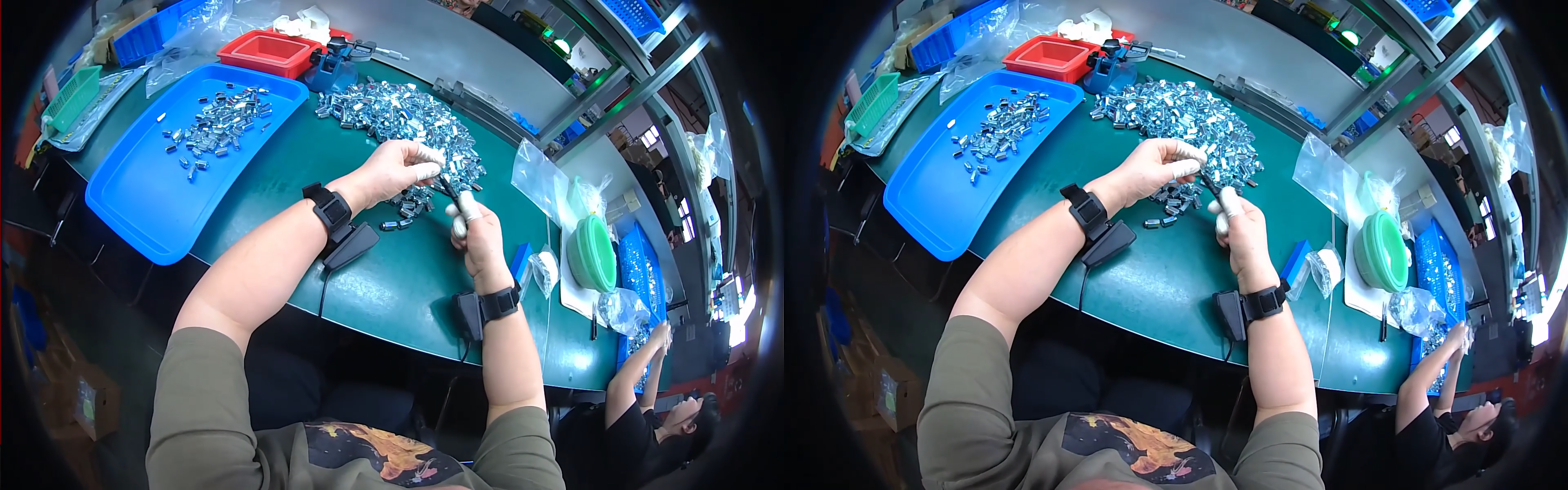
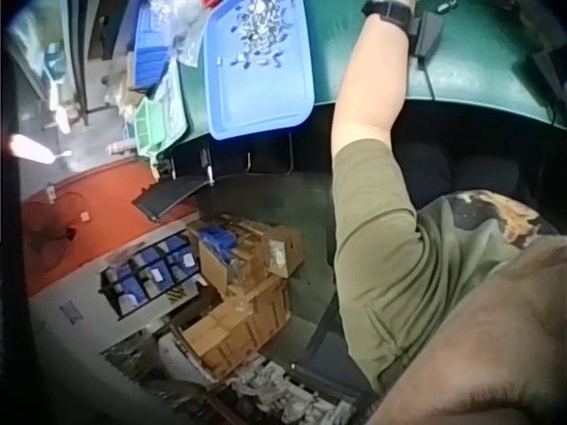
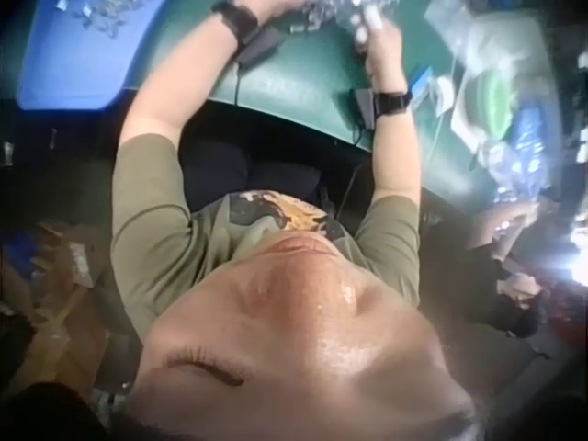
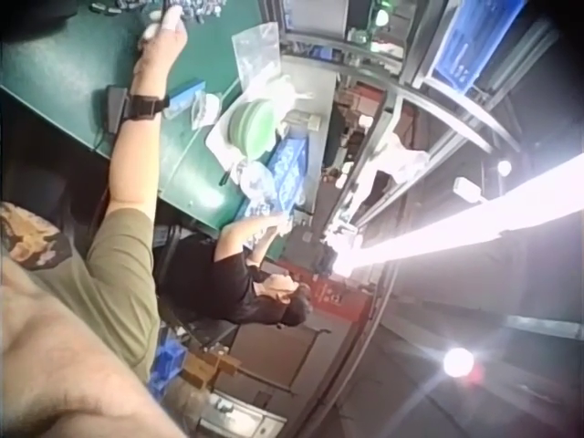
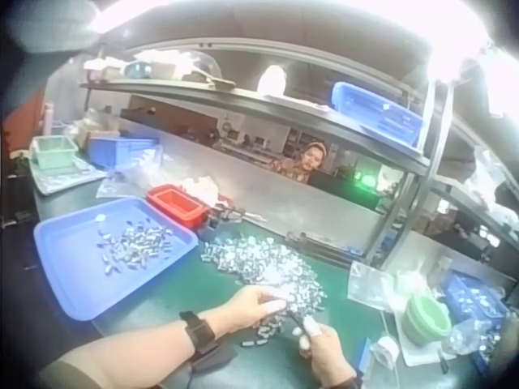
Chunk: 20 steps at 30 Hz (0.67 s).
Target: Manually assembling small metal pins into plastic caps at a production workstation.
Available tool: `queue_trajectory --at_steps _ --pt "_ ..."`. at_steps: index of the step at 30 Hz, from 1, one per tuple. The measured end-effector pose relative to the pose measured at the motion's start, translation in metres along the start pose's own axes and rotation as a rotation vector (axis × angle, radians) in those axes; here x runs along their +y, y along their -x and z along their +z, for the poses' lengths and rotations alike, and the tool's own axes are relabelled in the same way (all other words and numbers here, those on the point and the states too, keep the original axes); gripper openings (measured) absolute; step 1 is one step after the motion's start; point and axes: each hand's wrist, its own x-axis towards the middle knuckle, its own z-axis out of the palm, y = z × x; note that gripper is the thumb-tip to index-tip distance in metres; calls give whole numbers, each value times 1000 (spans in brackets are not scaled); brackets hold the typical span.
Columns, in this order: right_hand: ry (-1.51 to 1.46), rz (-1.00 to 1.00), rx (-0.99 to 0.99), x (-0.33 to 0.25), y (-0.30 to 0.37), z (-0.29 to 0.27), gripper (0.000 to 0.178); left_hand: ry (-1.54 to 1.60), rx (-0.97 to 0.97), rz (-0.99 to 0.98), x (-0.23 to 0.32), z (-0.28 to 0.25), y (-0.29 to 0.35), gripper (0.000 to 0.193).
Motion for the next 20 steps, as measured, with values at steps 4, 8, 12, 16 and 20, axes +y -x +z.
queue_trajectory --at_steps 4,8,12,16,20 --pt "-182 47 35 -3 2 -1 25 50 -29 37 0 2 1 19" --pt "-61 69 -9 -1 2 -1 27 14 2 2 1 2 1 18" --pt "-124 -75 102 -2 2 4 23 37 -10 10 0 4 0 17" --pt "-162 143 -75 -3 2 -7 19 -2 -59 -12 1 0 1 19" --pt "21 -111 15 2 1 3 27 -28 -32 -11 0 0 0 19"
